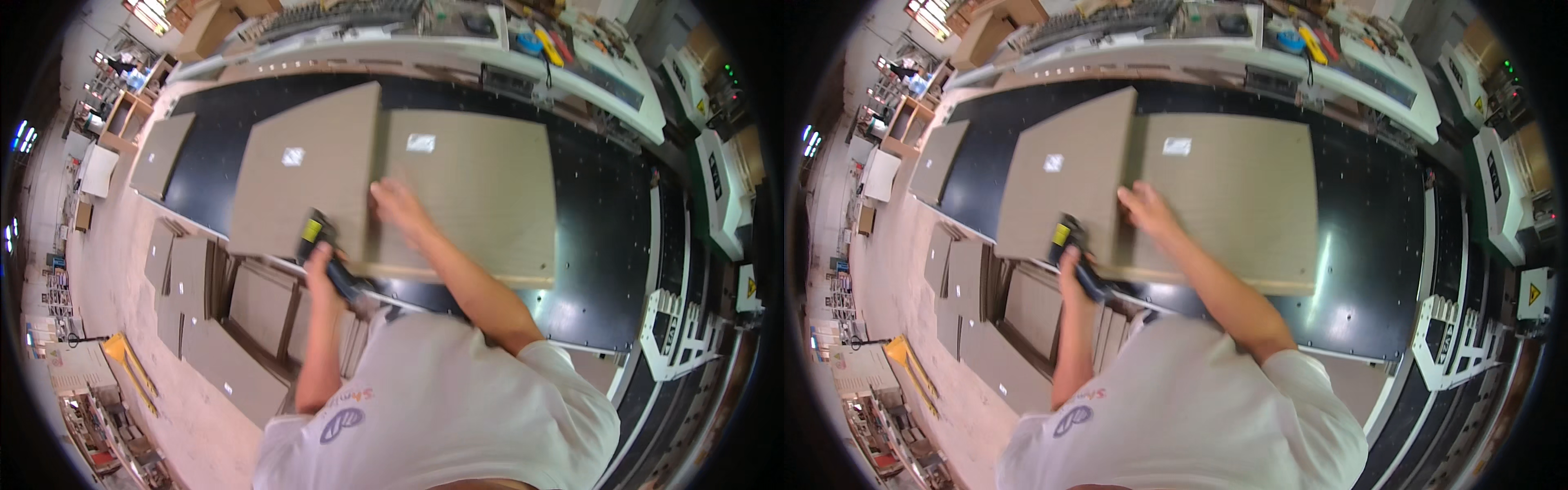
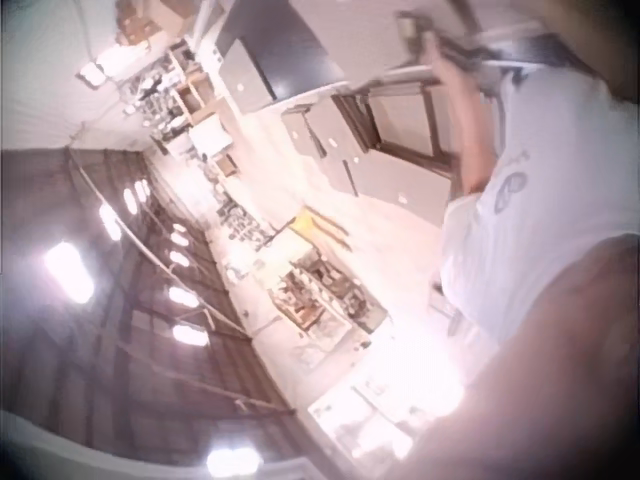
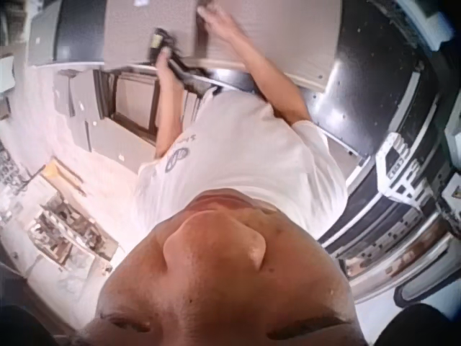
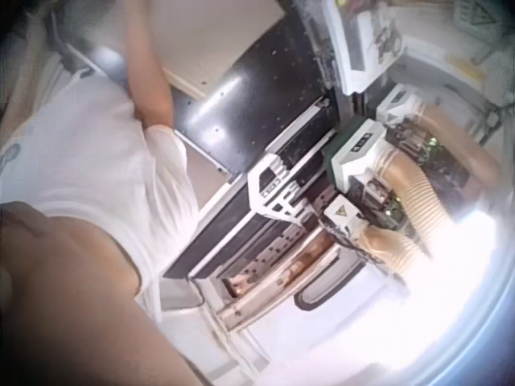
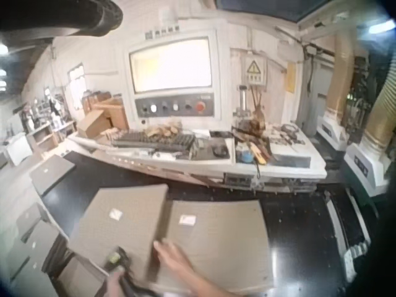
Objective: The person repeatedly picks up flat wood panels from the floor, scans their barcodes with a handheld scanner, and places them on a large black worktable. The person also uses a yellow air blow gun to clear dust from the table surface between scans.
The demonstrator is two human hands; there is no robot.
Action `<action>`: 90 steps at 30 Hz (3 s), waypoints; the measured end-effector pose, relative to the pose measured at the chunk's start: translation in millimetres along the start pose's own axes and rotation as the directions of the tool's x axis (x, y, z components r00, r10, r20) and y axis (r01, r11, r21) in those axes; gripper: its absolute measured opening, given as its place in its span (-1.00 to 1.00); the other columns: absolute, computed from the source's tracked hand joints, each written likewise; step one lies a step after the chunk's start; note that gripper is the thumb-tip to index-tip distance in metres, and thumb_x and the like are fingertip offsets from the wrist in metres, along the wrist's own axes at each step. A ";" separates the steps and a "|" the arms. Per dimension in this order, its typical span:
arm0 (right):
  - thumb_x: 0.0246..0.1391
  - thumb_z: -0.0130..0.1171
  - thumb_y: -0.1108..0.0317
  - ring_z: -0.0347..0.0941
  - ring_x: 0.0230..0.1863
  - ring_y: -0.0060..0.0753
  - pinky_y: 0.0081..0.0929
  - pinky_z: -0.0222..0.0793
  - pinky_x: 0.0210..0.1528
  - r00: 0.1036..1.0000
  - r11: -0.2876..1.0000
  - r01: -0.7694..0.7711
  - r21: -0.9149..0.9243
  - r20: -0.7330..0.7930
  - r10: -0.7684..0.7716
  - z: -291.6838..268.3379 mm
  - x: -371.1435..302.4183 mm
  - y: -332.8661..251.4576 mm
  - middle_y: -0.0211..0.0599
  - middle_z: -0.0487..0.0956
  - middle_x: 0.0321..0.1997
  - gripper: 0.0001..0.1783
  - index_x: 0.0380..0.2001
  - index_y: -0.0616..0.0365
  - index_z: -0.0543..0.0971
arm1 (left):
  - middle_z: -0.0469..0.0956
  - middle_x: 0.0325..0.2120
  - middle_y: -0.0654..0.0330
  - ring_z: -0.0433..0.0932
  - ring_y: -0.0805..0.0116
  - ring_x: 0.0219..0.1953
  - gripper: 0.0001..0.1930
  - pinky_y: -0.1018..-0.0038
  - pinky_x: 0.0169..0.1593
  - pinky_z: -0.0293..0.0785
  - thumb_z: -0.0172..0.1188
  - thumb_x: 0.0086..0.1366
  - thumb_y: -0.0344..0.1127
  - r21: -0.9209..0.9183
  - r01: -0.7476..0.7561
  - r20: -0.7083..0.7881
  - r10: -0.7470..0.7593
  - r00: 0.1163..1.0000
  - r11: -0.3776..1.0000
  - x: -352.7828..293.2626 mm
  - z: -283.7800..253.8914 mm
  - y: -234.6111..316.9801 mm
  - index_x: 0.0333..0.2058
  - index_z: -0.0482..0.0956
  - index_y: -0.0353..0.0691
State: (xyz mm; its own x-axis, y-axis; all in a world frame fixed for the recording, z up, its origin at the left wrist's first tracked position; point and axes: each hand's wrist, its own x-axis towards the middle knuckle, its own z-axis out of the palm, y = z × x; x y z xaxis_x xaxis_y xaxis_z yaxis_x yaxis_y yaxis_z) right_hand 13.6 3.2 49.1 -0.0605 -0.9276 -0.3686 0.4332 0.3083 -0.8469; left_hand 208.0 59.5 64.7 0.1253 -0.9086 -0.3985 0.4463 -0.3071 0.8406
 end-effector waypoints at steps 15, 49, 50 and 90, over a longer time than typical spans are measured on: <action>0.04 0.38 0.32 0.50 -0.32 -0.56 -0.55 0.39 -0.23 0.764 0.966 0.212 -0.150 -0.591 -0.259 -247.7 -181.3 22.8 -0.44 0.62 -0.32 -0.74 -0.26 0.26 0.64 | 0.56 -0.48 0.19 0.58 0.36 -0.46 -0.74 0.44 -0.33 0.48 0.25 0.23 -0.24 0.276 -0.164 0.434 0.029 0.900 0.947 42.6 23.8 25.1 -0.20 0.48 -0.24; 0.03 0.18 0.31 0.46 0.12 -0.07 -0.14 0.32 0.20 0.096 0.296 -0.436 -0.850 -0.371 -0.924 -405.8 -155.0 -49.6 -0.22 0.59 0.05 -0.76 -0.23 0.16 0.64 | 0.53 -0.49 0.17 0.50 0.36 -0.48 -0.60 0.39 -0.39 0.50 0.30 0.24 -0.02 0.432 -0.223 -0.004 0.249 0.969 0.874 142.2 -84.5 9.1 -0.24 0.52 -0.30; 0.02 0.18 0.32 0.47 0.10 -0.07 -0.14 0.34 0.19 0.084 0.292 -0.442 -0.848 -0.363 -0.928 -410.3 -157.7 -50.1 -0.22 0.60 0.04 -0.76 -0.24 0.16 0.64 | 0.52 -0.49 0.18 0.50 0.36 -0.48 -0.59 0.39 -0.39 0.50 0.30 0.24 -0.02 0.446 -0.217 -0.008 0.246 0.969 0.868 137.2 -76.4 8.7 -0.24 0.52 -0.30; 0.21 0.17 0.21 0.48 0.09 0.08 -0.15 0.34 0.19 0.412 0.052 -0.237 -0.970 -0.149 -0.899 -250.8 -87.7 13.8 -0.01 0.60 0.06 -0.66 -0.13 0.30 0.62 | 0.57 -0.17 0.18 0.58 0.36 -0.14 -0.53 0.42 0.01 0.48 0.30 0.20 -0.26 0.284 0.325 0.312 -0.407 0.858 0.902 -65.2 -162.4 -26.5 0.04 0.49 -0.37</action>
State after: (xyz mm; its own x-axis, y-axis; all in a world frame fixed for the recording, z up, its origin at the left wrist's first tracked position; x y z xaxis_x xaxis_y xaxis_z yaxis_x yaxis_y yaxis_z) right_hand -200.7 141.8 -26.3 -0.5485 -0.6277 0.5524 -0.8353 0.4406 -0.3288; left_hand 331.9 172.9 8.8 -0.3508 -0.7432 -0.5697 0.1913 -0.6524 0.7333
